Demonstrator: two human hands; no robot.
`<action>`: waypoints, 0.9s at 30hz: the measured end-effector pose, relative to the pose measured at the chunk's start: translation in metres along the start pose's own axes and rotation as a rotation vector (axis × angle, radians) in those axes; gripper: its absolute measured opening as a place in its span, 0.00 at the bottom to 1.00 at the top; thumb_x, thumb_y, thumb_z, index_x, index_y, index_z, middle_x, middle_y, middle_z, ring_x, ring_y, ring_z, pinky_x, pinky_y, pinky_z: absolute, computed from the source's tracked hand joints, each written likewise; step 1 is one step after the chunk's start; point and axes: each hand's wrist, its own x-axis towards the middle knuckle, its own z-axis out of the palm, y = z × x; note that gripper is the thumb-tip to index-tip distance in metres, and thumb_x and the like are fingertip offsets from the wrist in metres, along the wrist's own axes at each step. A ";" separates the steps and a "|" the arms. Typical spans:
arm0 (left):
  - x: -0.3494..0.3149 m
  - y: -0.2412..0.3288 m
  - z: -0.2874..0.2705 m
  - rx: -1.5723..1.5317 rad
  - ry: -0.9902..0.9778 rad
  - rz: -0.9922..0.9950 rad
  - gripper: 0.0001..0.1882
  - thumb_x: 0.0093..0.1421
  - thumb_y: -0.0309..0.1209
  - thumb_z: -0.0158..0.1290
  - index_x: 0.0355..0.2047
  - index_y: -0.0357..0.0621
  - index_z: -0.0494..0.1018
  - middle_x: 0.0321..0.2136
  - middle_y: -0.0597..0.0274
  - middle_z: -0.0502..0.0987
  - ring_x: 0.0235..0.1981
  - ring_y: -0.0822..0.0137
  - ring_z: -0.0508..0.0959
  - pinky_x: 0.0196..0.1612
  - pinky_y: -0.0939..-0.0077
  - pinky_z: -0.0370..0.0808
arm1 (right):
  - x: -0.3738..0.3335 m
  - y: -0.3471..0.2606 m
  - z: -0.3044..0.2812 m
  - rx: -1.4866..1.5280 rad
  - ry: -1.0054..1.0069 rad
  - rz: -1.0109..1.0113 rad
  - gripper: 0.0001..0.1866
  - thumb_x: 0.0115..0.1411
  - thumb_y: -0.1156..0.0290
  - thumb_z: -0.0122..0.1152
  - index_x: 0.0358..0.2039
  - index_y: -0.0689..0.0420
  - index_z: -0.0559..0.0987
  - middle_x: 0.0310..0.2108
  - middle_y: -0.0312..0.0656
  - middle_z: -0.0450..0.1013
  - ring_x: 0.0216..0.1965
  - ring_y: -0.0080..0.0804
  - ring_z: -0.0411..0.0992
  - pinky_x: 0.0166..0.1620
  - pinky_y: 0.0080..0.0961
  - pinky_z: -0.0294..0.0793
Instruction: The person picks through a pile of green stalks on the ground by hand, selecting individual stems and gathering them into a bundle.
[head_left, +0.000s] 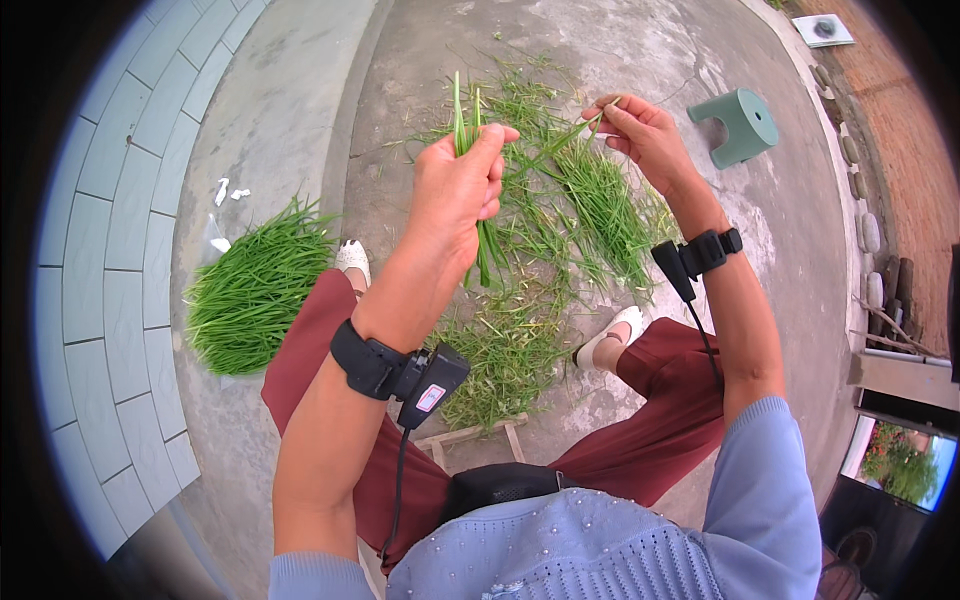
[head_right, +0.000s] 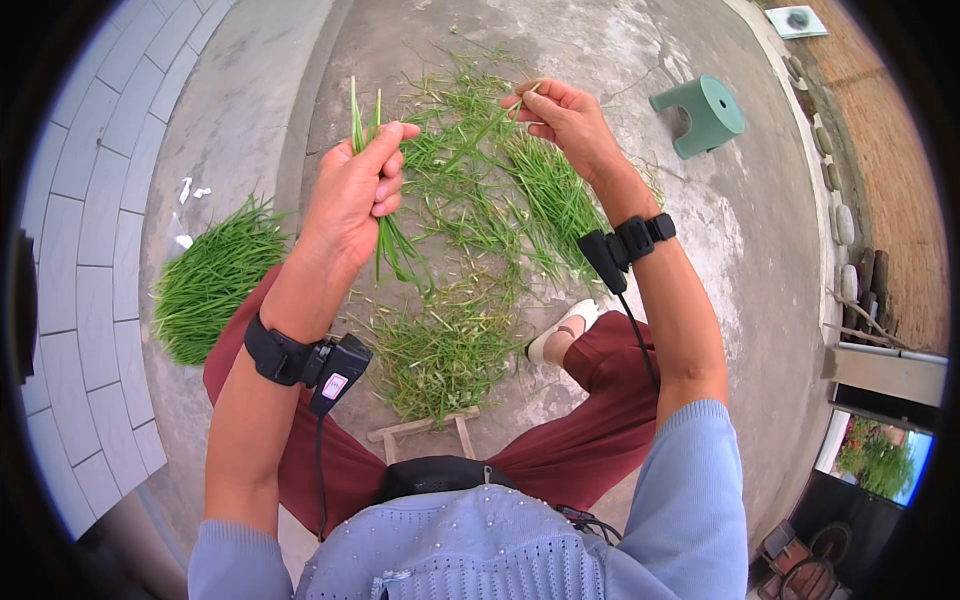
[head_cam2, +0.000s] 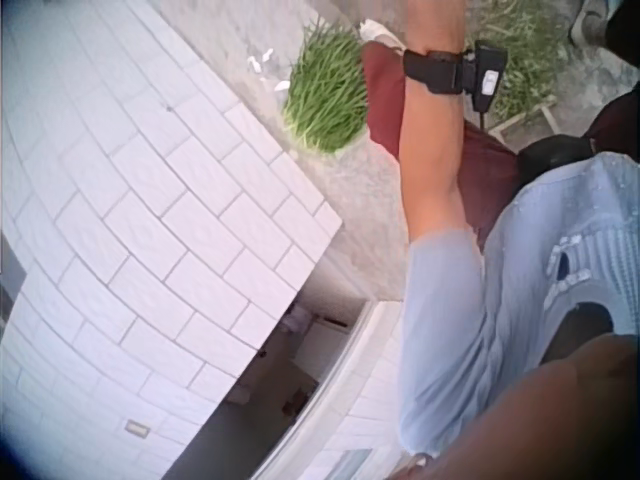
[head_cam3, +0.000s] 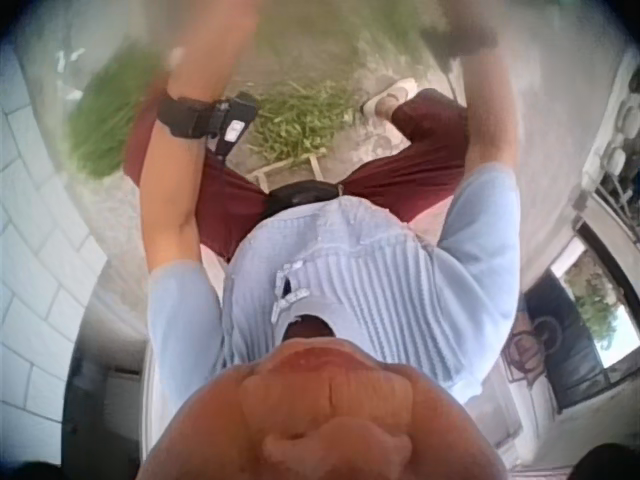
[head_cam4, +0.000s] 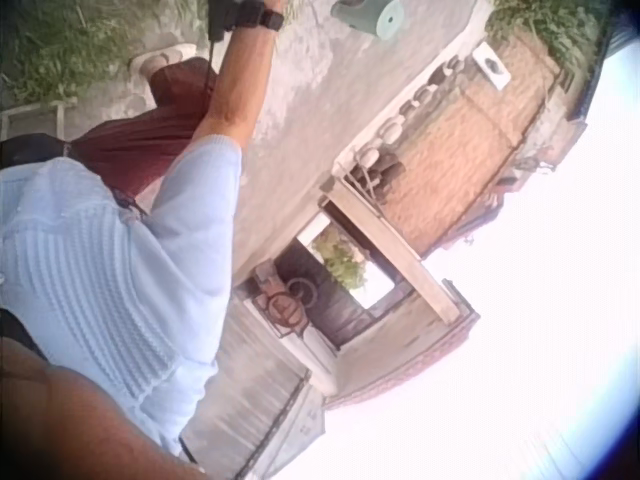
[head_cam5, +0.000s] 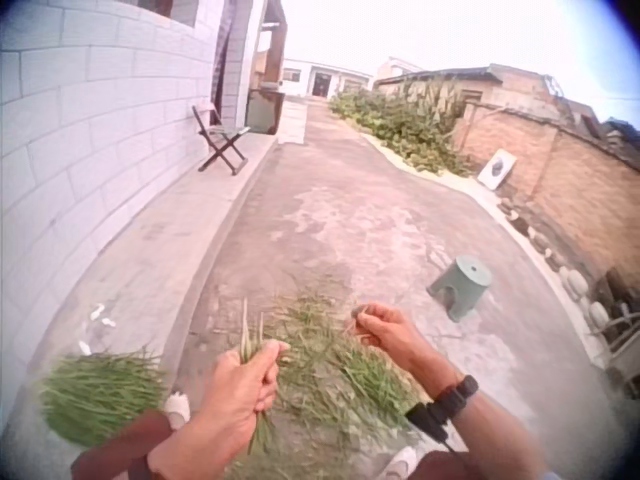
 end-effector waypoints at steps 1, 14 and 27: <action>0.001 -0.003 0.004 0.039 -0.023 0.002 0.11 0.59 0.34 0.50 0.35 0.38 0.71 0.16 0.75 0.62 0.12 0.85 0.55 0.12 0.89 0.50 | -0.018 -0.007 0.001 -0.022 0.009 0.009 0.10 0.60 0.69 0.50 0.40 0.58 0.74 0.36 0.34 0.75 0.32 0.13 0.69 0.33 0.08 0.69; 0.002 -0.047 0.029 0.760 -0.209 0.484 0.12 0.53 0.34 0.57 0.32 0.38 0.75 0.22 0.72 0.73 0.24 0.82 0.69 0.27 0.86 0.66 | -0.086 -0.020 0.030 -0.089 0.061 -0.002 0.08 0.56 0.70 0.57 0.30 0.62 0.76 0.23 0.37 0.75 0.23 0.14 0.69 0.26 0.10 0.66; -0.008 -0.040 0.029 0.555 -0.355 -0.067 0.11 0.51 0.37 0.59 0.26 0.44 0.74 0.15 0.79 0.63 0.13 0.86 0.55 0.14 0.87 0.48 | -0.097 -0.014 0.033 -0.344 -0.026 0.027 0.15 0.58 0.63 0.54 0.20 0.60 0.75 0.16 0.31 0.69 0.19 0.13 0.64 0.23 0.13 0.62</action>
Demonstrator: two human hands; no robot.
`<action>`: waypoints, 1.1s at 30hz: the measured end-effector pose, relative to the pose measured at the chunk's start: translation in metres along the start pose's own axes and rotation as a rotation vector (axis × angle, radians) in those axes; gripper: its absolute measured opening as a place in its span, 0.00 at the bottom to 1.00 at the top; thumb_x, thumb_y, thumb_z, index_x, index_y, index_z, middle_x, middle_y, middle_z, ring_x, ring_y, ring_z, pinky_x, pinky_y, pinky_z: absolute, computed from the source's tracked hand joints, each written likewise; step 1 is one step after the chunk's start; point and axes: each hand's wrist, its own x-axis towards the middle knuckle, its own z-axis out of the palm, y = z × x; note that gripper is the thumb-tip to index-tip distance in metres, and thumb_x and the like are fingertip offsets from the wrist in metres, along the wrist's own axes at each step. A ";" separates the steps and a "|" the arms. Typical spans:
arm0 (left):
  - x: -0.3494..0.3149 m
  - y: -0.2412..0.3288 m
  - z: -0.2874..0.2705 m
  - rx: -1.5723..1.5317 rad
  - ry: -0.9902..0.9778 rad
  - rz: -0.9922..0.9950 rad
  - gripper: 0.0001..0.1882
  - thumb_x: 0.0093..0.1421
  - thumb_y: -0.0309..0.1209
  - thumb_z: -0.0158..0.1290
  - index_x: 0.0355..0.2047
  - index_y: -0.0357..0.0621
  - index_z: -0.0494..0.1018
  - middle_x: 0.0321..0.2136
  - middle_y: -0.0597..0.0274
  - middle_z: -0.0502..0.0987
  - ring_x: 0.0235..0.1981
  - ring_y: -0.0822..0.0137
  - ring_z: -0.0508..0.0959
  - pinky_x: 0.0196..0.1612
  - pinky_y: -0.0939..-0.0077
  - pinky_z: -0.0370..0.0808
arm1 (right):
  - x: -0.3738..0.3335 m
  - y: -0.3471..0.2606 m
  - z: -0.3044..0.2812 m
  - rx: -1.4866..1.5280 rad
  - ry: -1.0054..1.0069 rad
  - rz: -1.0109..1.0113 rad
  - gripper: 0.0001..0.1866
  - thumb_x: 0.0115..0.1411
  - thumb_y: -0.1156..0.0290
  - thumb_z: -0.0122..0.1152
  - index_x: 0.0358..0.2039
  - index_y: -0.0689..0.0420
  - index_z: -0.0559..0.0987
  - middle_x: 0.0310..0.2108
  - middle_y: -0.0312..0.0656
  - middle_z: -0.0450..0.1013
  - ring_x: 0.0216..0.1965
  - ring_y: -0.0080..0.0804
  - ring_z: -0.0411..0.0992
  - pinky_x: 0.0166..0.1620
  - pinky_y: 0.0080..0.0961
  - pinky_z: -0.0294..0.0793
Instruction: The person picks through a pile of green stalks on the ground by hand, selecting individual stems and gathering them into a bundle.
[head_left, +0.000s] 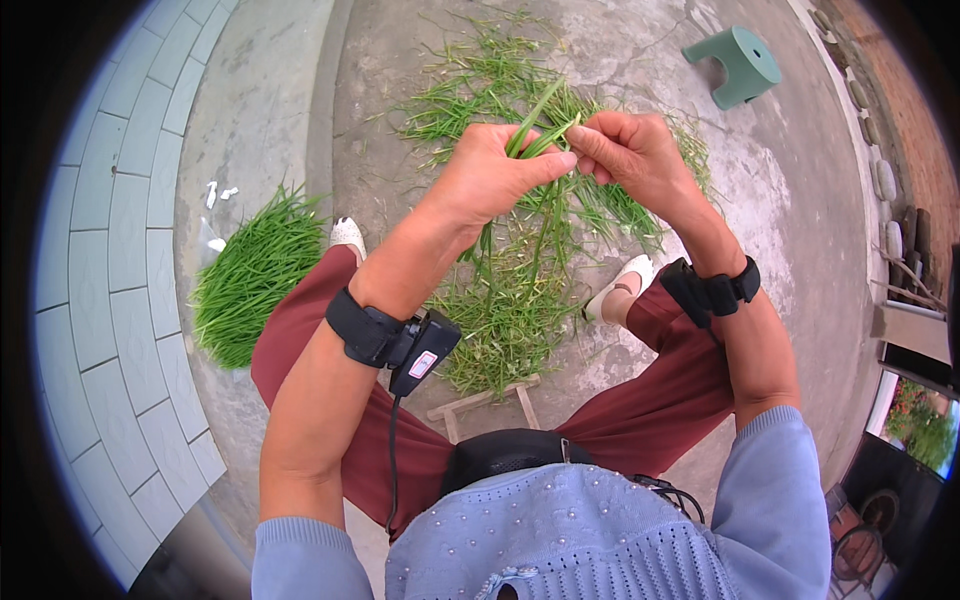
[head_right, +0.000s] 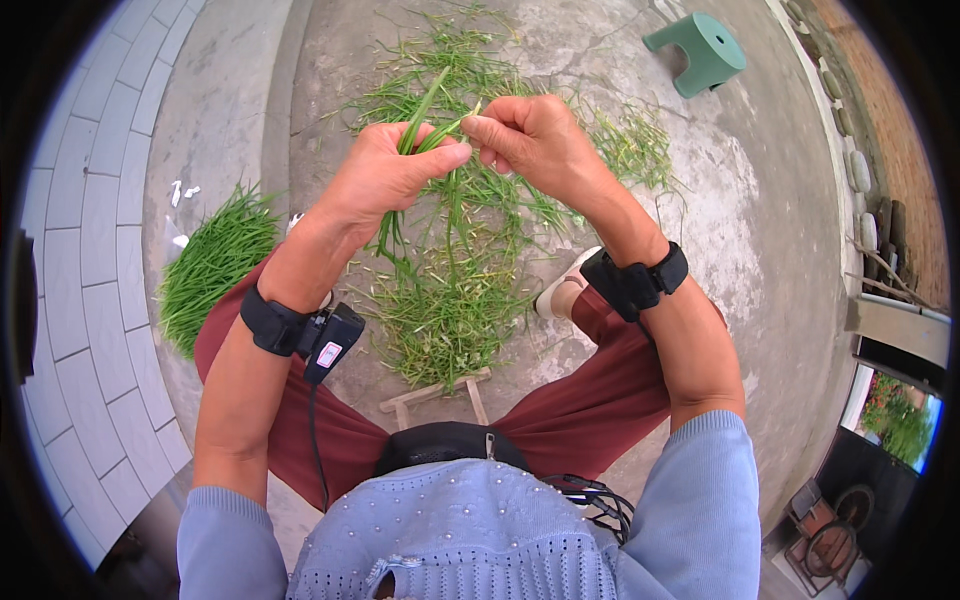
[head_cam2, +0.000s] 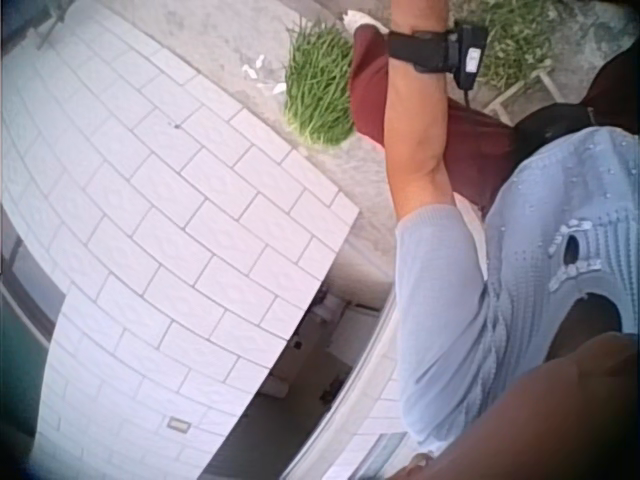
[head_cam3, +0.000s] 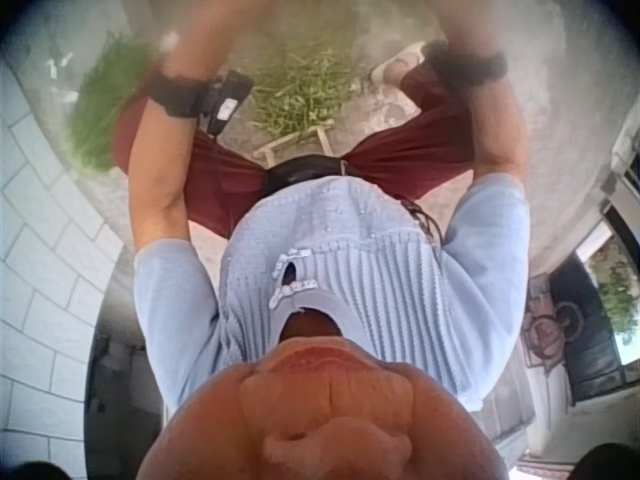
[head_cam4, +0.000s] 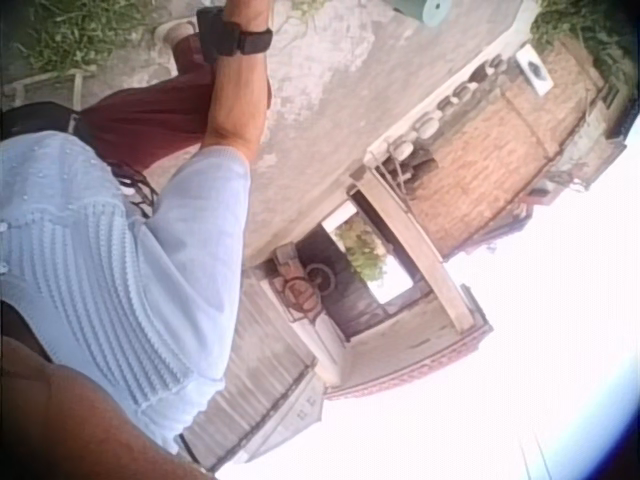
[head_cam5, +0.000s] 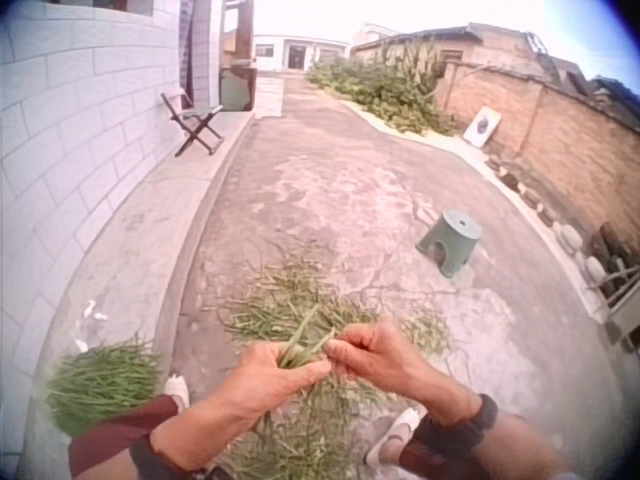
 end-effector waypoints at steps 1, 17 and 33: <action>0.000 0.000 -0.001 -0.001 -0.008 -0.028 0.10 0.51 0.37 0.59 0.26 0.44 0.73 0.14 0.79 0.62 0.12 0.86 0.54 0.14 0.87 0.48 | 0.000 0.002 -0.001 -0.019 0.008 -0.028 0.15 0.59 0.63 0.53 0.20 0.61 0.74 0.16 0.30 0.68 0.19 0.14 0.63 0.22 0.14 0.61; 0.001 0.007 -0.030 -0.178 0.240 0.034 0.08 0.52 0.34 0.59 0.27 0.46 0.74 0.12 0.82 0.59 0.11 0.86 0.53 0.13 0.87 0.47 | 0.003 0.031 -0.060 -0.033 0.361 0.058 0.12 0.57 0.66 0.53 0.21 0.59 0.72 0.17 0.29 0.65 0.18 0.13 0.58 0.22 0.13 0.56; 0.004 0.018 -0.052 -0.392 0.412 0.157 0.10 0.53 0.32 0.58 0.32 0.40 0.75 0.24 0.71 0.70 0.11 0.85 0.54 0.13 0.88 0.48 | -0.053 0.072 0.088 -0.979 -1.494 -0.041 0.07 0.46 0.70 0.56 0.25 0.59 0.77 0.21 0.44 0.72 0.28 0.41 0.72 0.31 0.35 0.69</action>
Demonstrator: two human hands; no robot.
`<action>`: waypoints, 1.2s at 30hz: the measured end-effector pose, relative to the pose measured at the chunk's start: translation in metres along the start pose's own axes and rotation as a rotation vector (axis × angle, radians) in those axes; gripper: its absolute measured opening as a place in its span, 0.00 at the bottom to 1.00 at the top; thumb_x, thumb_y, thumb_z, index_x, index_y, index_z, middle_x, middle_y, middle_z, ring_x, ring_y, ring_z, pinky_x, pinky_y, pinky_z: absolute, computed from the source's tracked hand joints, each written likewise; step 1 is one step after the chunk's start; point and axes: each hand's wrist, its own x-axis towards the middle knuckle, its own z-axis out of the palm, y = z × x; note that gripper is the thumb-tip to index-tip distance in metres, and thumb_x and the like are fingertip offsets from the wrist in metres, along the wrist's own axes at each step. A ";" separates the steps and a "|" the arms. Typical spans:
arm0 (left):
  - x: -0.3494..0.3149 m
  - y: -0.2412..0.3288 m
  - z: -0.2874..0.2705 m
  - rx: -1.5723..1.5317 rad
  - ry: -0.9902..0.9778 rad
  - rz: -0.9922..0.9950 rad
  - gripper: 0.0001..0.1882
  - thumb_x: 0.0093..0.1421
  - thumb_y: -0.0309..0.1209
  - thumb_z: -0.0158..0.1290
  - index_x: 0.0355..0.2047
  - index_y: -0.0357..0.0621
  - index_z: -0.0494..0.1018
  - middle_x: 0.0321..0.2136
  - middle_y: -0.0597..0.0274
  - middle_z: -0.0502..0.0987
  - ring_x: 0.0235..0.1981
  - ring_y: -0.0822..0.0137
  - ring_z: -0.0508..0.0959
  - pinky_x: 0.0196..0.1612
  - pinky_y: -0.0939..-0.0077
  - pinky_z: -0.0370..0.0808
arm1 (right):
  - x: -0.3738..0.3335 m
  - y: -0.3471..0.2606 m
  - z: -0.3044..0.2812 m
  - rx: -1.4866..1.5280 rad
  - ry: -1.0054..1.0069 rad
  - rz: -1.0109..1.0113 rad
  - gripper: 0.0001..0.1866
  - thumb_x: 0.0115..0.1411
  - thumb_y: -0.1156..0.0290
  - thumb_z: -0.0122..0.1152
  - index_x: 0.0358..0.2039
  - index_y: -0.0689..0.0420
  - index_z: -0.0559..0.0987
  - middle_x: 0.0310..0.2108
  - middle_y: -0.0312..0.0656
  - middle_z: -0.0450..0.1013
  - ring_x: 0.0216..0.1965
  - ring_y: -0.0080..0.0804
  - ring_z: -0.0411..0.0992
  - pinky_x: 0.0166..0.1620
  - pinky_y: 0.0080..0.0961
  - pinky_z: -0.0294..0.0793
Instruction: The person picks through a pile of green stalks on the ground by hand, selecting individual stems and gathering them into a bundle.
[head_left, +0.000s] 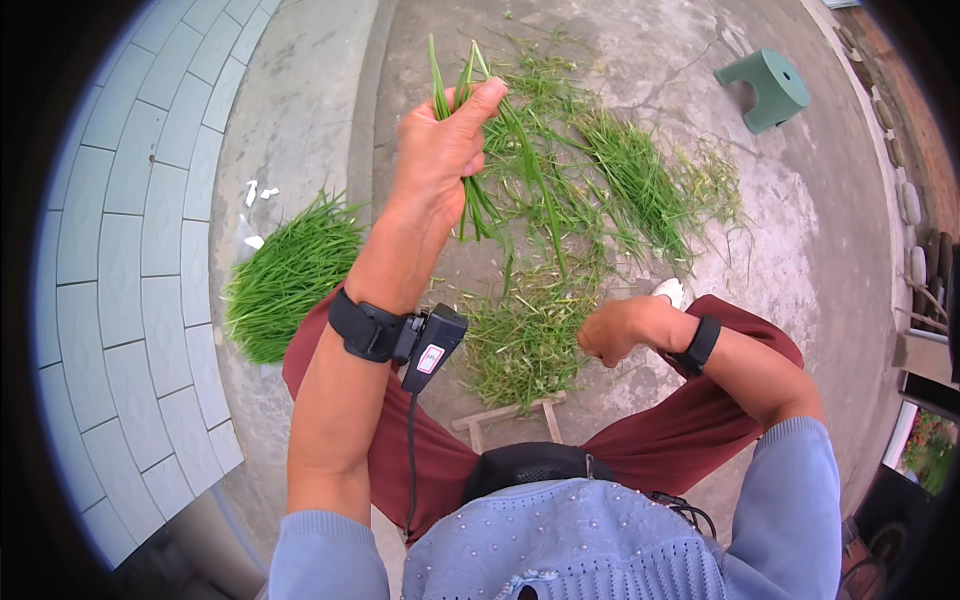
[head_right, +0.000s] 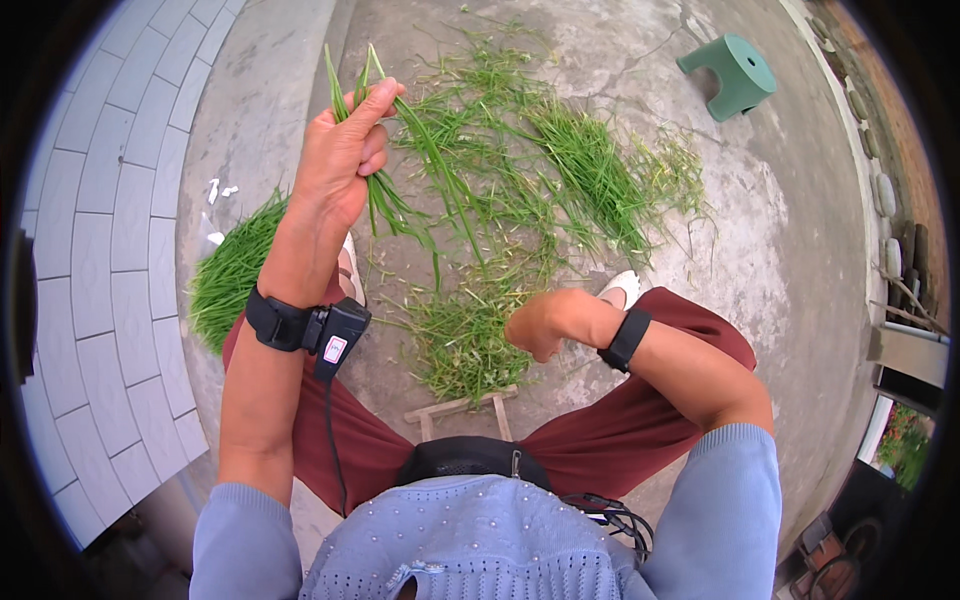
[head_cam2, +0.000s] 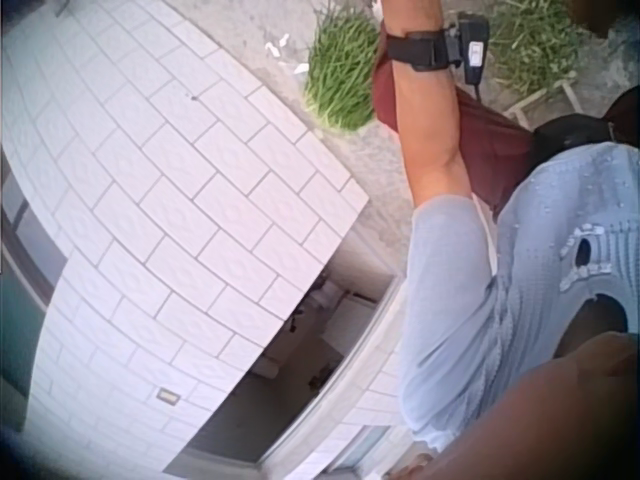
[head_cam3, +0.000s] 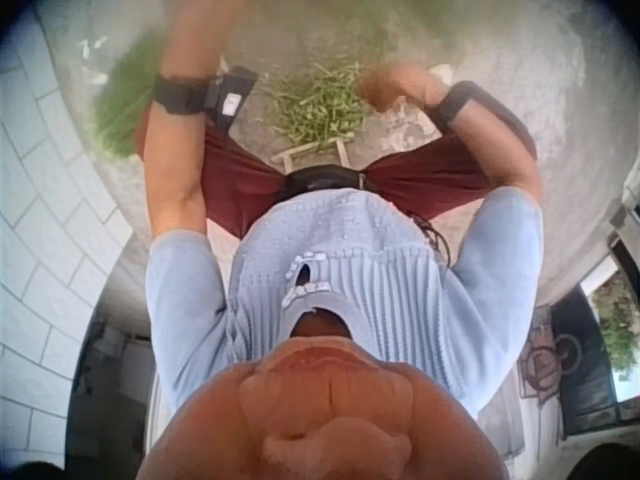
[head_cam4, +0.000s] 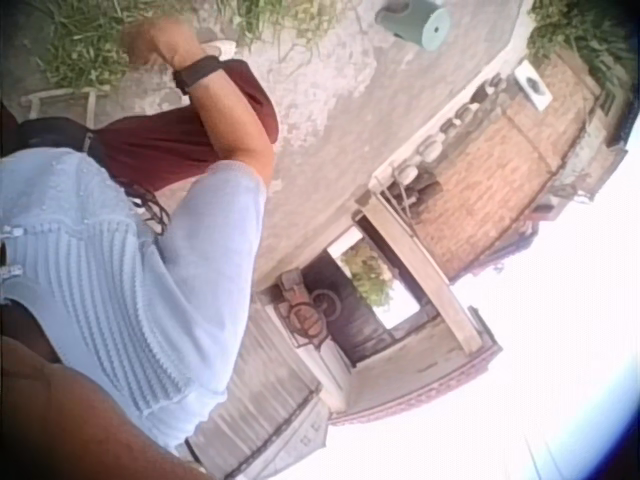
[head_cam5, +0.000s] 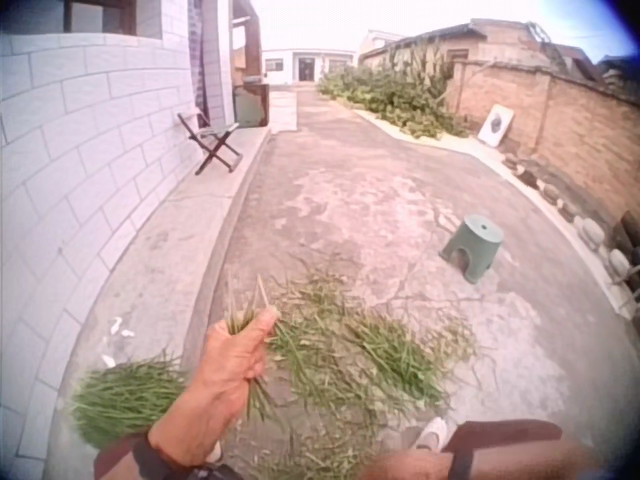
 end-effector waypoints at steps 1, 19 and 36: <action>0.000 0.001 -0.001 -0.010 0.002 0.006 0.10 0.53 0.32 0.58 0.32 0.40 0.75 0.24 0.70 0.70 0.11 0.85 0.54 0.13 0.88 0.48 | 0.005 -0.001 0.004 -0.013 0.066 0.011 0.07 0.46 0.70 0.56 0.25 0.58 0.77 0.22 0.44 0.72 0.29 0.42 0.72 0.33 0.36 0.69; 0.002 0.005 -0.005 -0.013 -0.103 0.094 0.11 0.54 0.32 0.56 0.34 0.38 0.74 0.27 0.69 0.70 0.13 0.84 0.55 0.14 0.88 0.50 | -0.043 0.071 -0.031 0.137 1.351 0.272 0.09 0.50 0.72 0.55 0.33 0.60 0.76 0.28 0.45 0.73 0.24 0.41 0.71 0.29 0.32 0.70; 0.017 0.006 -0.020 -0.088 0.003 0.108 0.10 0.57 0.28 0.52 0.35 0.32 0.71 0.26 0.66 0.68 0.15 0.81 0.56 0.15 0.87 0.51 | -0.043 0.019 -0.057 1.375 1.052 -0.427 0.12 0.62 0.65 0.48 0.33 0.60 0.76 0.25 0.32 0.75 0.15 0.10 0.63 0.20 0.09 0.64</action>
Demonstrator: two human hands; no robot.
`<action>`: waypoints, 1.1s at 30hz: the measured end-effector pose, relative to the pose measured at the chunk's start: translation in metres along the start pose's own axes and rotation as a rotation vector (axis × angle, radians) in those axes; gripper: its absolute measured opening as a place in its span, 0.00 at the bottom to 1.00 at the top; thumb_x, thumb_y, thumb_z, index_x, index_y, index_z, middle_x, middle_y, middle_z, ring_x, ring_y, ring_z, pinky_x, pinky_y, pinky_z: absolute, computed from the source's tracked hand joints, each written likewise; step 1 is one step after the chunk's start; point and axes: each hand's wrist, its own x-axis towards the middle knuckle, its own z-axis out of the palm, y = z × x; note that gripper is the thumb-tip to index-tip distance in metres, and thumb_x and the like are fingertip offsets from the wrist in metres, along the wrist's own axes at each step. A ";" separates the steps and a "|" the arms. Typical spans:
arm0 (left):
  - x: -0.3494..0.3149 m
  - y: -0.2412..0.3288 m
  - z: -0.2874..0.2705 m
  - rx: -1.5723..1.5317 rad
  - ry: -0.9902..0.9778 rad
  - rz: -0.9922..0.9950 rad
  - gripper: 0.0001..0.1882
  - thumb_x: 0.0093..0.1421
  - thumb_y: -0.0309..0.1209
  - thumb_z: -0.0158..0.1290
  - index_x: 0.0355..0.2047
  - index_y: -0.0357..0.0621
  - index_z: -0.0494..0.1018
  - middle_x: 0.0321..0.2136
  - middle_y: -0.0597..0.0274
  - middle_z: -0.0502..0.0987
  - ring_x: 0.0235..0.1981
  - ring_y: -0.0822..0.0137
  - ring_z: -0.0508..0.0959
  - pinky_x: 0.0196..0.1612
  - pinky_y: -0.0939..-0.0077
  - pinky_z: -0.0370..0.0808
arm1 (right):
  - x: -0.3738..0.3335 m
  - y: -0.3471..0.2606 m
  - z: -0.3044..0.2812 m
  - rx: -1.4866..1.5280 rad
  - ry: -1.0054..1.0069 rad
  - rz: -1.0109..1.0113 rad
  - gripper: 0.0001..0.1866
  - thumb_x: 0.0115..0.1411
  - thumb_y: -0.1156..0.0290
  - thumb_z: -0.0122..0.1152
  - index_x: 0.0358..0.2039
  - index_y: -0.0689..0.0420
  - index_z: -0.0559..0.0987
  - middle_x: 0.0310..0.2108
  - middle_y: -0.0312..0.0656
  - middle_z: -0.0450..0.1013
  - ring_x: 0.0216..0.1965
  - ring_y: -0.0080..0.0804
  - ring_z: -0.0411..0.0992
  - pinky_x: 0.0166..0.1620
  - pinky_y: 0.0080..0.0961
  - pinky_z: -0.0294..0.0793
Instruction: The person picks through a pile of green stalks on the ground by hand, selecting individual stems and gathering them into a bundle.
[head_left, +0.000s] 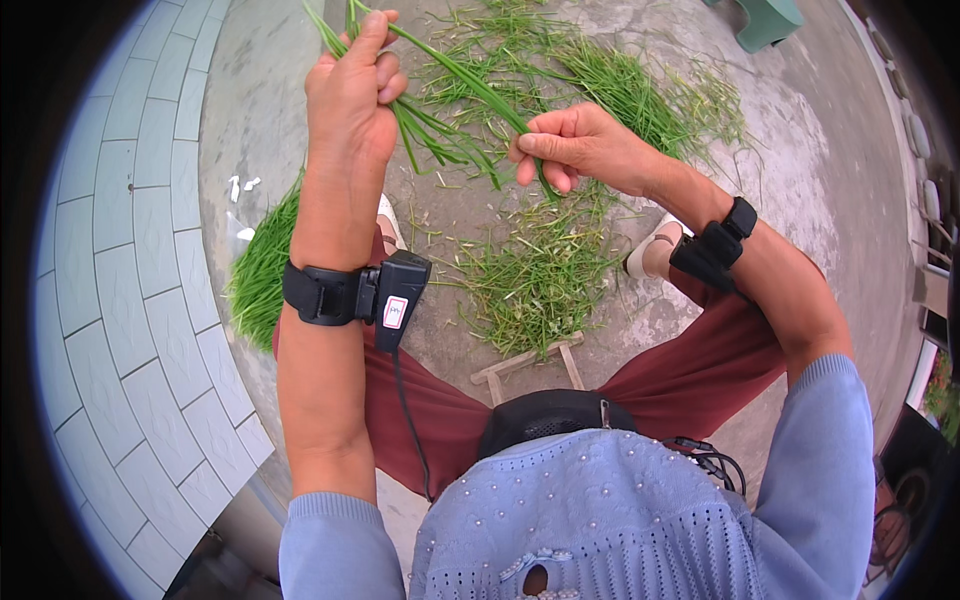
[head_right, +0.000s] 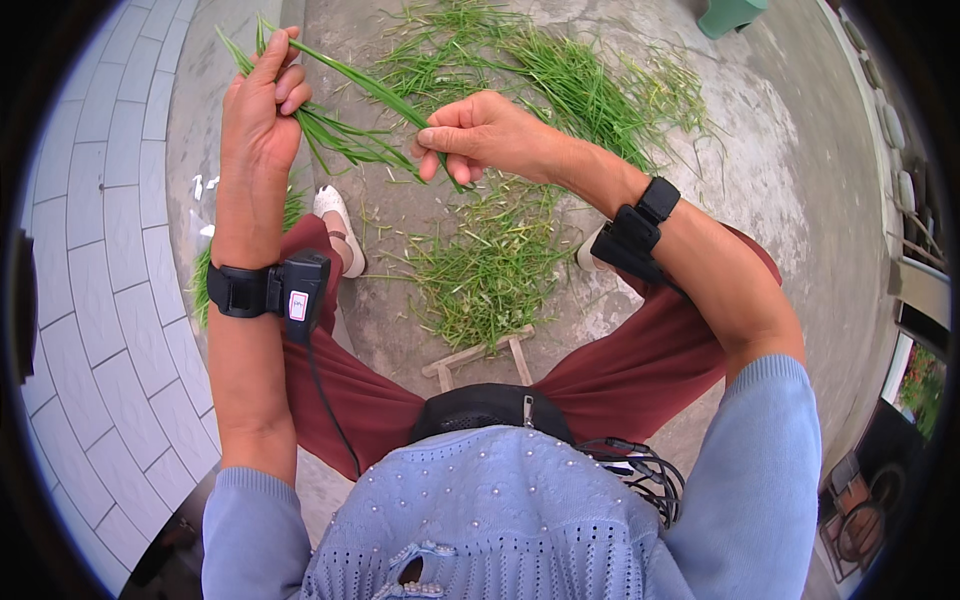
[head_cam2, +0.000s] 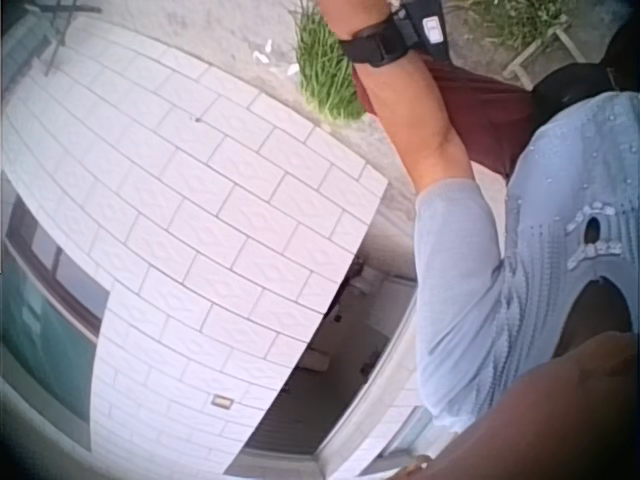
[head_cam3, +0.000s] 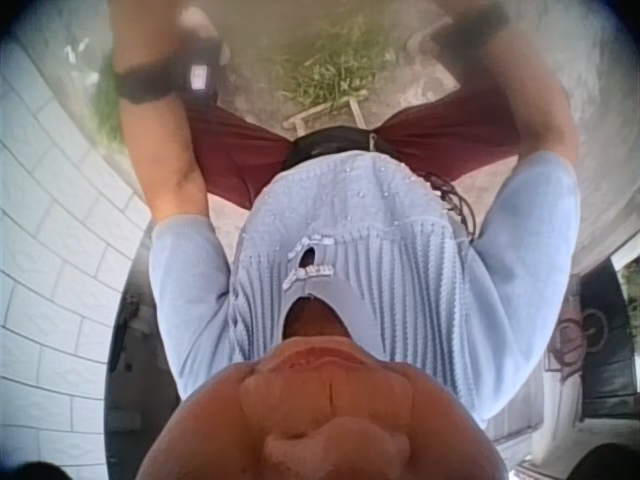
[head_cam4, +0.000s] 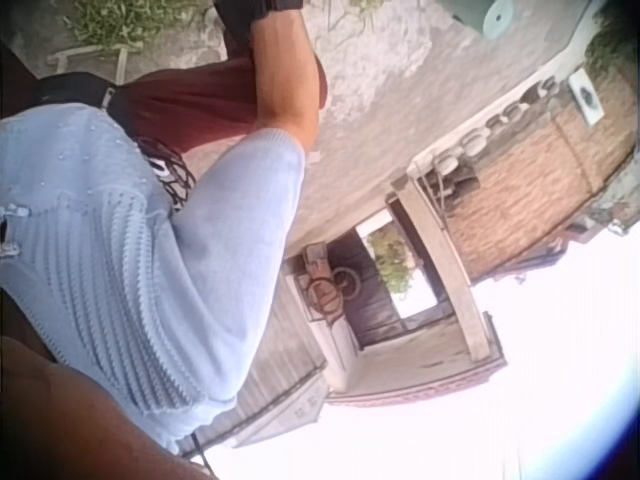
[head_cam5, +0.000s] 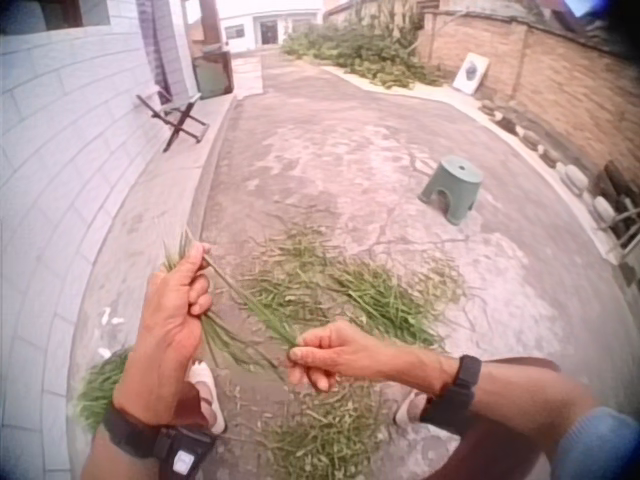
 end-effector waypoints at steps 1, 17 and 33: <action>0.001 0.000 -0.002 -0.013 0.014 0.015 0.10 0.57 0.28 0.52 0.35 0.32 0.71 0.26 0.65 0.68 0.15 0.81 0.56 0.15 0.87 0.51 | -0.002 0.002 0.000 0.009 -0.012 0.017 0.12 0.62 0.64 0.48 0.33 0.60 0.76 0.25 0.32 0.75 0.16 0.10 0.63 0.20 0.09 0.64; 0.005 0.014 -0.016 -0.033 0.166 0.103 0.08 0.57 0.27 0.51 0.32 0.32 0.70 0.24 0.63 0.67 0.15 0.79 0.59 0.15 0.84 0.54 | -0.006 0.026 0.000 -0.064 -0.154 0.174 0.12 0.64 0.68 0.43 0.40 0.60 0.74 0.24 0.31 0.73 0.23 0.13 0.69 0.24 0.10 0.65; 0.000 0.017 -0.013 0.191 0.327 0.212 0.08 0.59 0.27 0.45 0.35 0.32 0.67 0.23 0.64 0.65 0.22 0.76 0.63 0.18 0.82 0.58 | -0.020 0.081 0.012 -0.328 -0.437 0.232 0.13 0.51 0.79 0.44 0.35 0.62 0.76 0.24 0.39 0.72 0.23 0.23 0.71 0.27 0.20 0.70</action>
